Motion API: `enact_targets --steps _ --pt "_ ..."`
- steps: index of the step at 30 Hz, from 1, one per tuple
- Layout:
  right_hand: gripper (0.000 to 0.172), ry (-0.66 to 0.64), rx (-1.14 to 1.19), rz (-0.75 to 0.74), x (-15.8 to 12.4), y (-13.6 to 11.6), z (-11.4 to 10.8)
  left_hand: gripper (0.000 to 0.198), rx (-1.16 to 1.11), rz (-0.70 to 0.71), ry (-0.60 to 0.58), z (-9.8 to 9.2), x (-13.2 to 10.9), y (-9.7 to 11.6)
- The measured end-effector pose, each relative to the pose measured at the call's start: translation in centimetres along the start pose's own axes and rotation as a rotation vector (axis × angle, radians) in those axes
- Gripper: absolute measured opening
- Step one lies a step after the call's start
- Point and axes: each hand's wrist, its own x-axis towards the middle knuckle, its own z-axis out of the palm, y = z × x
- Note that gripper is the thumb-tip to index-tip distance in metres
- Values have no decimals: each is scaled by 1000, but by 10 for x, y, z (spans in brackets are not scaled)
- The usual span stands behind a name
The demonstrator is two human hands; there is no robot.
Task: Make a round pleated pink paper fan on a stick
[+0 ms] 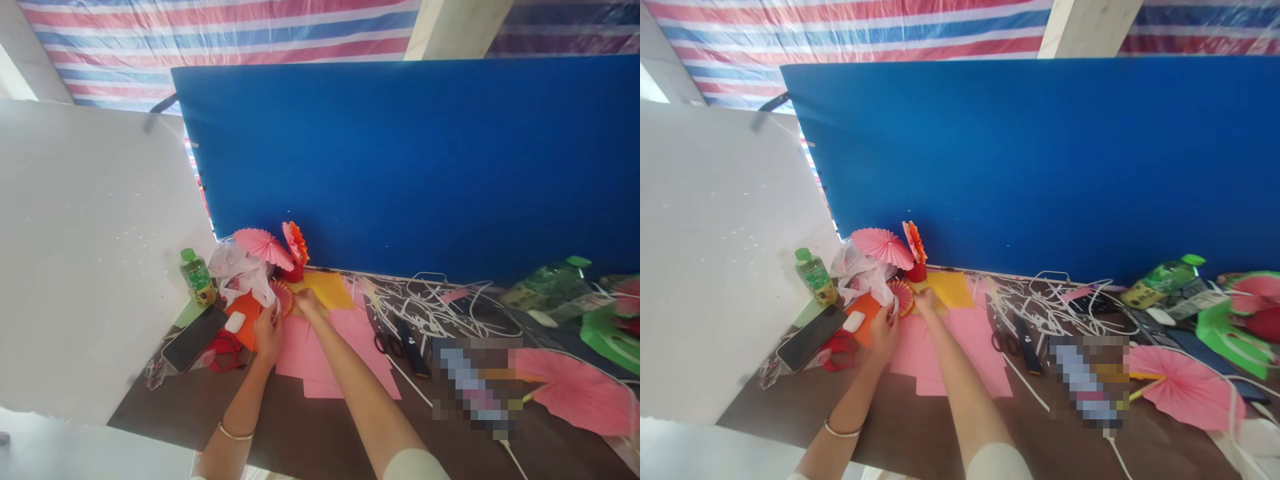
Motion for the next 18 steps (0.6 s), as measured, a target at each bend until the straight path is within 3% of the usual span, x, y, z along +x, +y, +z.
enact_targets --steps 6,11,15,18 --pt "22 -29 48 28 -2 -2 9 33 12 69 130 4 0 -15" --pt "16 4 184 -9 -6 -1 6 33 63 133 169 0 -1 -11" --pt "10 47 319 -105 -17 1 -11 33 161 131 190 -5 1 -3" --pt "13 90 405 -190 -29 10 -41 33 245 122 169 -6 1 -2"
